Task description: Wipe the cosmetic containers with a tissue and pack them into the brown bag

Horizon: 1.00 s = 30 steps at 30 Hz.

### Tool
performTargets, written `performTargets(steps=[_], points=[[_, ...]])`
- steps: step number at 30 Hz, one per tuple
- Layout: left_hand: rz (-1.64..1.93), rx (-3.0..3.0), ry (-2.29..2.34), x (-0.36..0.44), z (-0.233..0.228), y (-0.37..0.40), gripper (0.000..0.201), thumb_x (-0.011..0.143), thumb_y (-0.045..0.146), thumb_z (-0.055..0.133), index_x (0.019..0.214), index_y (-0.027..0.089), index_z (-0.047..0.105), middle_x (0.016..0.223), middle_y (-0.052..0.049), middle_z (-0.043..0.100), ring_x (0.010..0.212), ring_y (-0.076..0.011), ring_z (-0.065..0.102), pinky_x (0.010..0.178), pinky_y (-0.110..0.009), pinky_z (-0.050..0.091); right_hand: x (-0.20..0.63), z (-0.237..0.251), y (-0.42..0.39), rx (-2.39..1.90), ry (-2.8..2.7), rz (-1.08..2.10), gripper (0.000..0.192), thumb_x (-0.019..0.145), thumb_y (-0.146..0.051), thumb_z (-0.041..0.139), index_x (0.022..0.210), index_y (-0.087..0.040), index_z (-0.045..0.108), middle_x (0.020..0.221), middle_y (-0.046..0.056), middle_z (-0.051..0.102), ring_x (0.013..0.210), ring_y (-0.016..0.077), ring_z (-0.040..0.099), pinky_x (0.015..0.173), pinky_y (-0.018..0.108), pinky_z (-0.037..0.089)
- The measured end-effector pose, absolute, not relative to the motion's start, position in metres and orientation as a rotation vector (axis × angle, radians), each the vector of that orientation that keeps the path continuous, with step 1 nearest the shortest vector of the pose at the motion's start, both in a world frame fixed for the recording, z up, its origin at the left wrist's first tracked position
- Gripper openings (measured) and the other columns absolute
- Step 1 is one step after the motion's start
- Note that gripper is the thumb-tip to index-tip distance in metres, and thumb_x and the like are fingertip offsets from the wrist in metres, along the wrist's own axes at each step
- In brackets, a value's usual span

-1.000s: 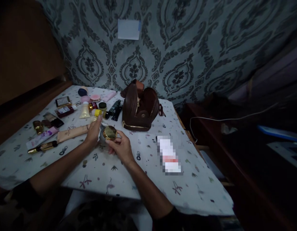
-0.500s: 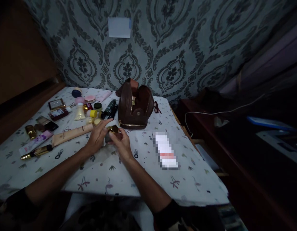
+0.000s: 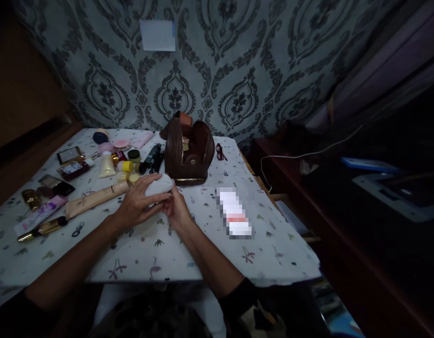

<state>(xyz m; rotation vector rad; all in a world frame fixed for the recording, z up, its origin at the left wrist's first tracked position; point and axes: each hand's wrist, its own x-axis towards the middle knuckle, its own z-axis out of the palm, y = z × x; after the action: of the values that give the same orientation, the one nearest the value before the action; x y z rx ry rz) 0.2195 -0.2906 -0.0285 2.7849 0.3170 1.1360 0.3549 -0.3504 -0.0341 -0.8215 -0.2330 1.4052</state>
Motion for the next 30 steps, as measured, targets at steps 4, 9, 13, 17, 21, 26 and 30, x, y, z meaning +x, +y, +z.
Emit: performTargets(steps=[4,9,13,17,21,26,30], points=[[1.198,2.729,0.253,0.220,-0.027,-0.291,0.022,0.088,0.019,0.063,0.107,0.026,0.072,0.150,-0.010,0.041,0.139,-0.0335,0.036,0.109,-0.058,0.038,0.358,-0.033,-0.350,-0.748,-0.212,1.448,0.031,0.090,-0.050,0.060,0.094,-0.020,0.068,0.075,-0.001,0.071,0.056,0.0105,0.060,0.051,0.020,0.047],[1.258,2.601,0.287,0.221,-0.025,-0.293,0.019,0.092,0.016,0.054,0.103,0.022,0.069,0.152,-0.012,0.037,0.142,-0.0323,0.034,0.111,-0.055,0.036,0.359,-0.038,-0.350,-0.671,-0.194,1.498,0.034,0.089,-0.055,0.059,0.095,-0.022,0.067,0.078,-0.001,0.071,0.062,0.0100,0.062,0.059,0.020,0.052],[1.262,2.495,0.441,0.223,-0.032,-0.296,0.018,0.093,0.023,0.056,0.110,0.021,0.057,0.145,-0.016,0.042,0.136,-0.0303,0.041,0.109,-0.051,0.038,0.358,-0.037,-0.350,-0.611,-0.211,1.513,0.038,0.085,-0.058,0.062,0.097,-0.022,0.066,0.077,-0.002,0.070,0.064,0.0096,0.062,0.060,0.019,0.051],[1.297,2.249,0.652,0.224,-0.044,-0.294,0.031,0.087,0.033,0.064,0.110,0.022,0.046,0.106,-0.006,0.057,0.098,-0.0227,0.060,0.088,-0.039,0.050,0.355,-0.036,-0.352,-0.619,-0.323,1.461,0.050,0.069,-0.062,0.076,0.095,-0.021,0.066,0.083,-0.001,0.070,0.069,0.0107,0.063,0.064,0.021,0.053],[1.172,1.906,0.741,0.226,-0.044,-0.293,0.042,0.082,0.038,0.069,0.107,0.023,0.039,0.089,0.002,0.052,0.069,-0.0136,0.056,0.063,-0.026,0.048,0.353,-0.035,-0.354,-0.700,-0.469,1.279,0.053,0.065,-0.058,0.080,0.105,-0.026,0.064,0.091,-0.003,0.068,0.070,0.0106,0.060,0.059,0.020,0.048],[1.035,1.518,0.594,0.232,-0.035,-0.295,0.049,0.078,0.043,0.071,0.103,0.025,0.032,0.080,0.006,0.055,0.054,-0.0107,0.055,0.051,-0.023,0.048,0.355,-0.033,-0.356,-0.904,-0.699,0.957,0.059,0.063,-0.038,0.084,0.116,-0.026,0.058,0.104,0.001,0.066,0.089,0.0163,0.061,0.073,0.025,0.052],[0.967,1.506,0.613,0.233,-0.036,-0.292,0.046,0.075,0.043,0.073,0.100,0.024,0.039,0.079,0.006,0.056,0.051,-0.0088,0.051,0.048,-0.021,0.044,0.355,-0.033,-0.356,-0.878,-0.724,0.928,0.059,0.063,-0.033,0.084,0.113,-0.026,0.053,0.103,0.000,0.066,0.088,0.0165,0.062,0.071,0.026,0.052]])
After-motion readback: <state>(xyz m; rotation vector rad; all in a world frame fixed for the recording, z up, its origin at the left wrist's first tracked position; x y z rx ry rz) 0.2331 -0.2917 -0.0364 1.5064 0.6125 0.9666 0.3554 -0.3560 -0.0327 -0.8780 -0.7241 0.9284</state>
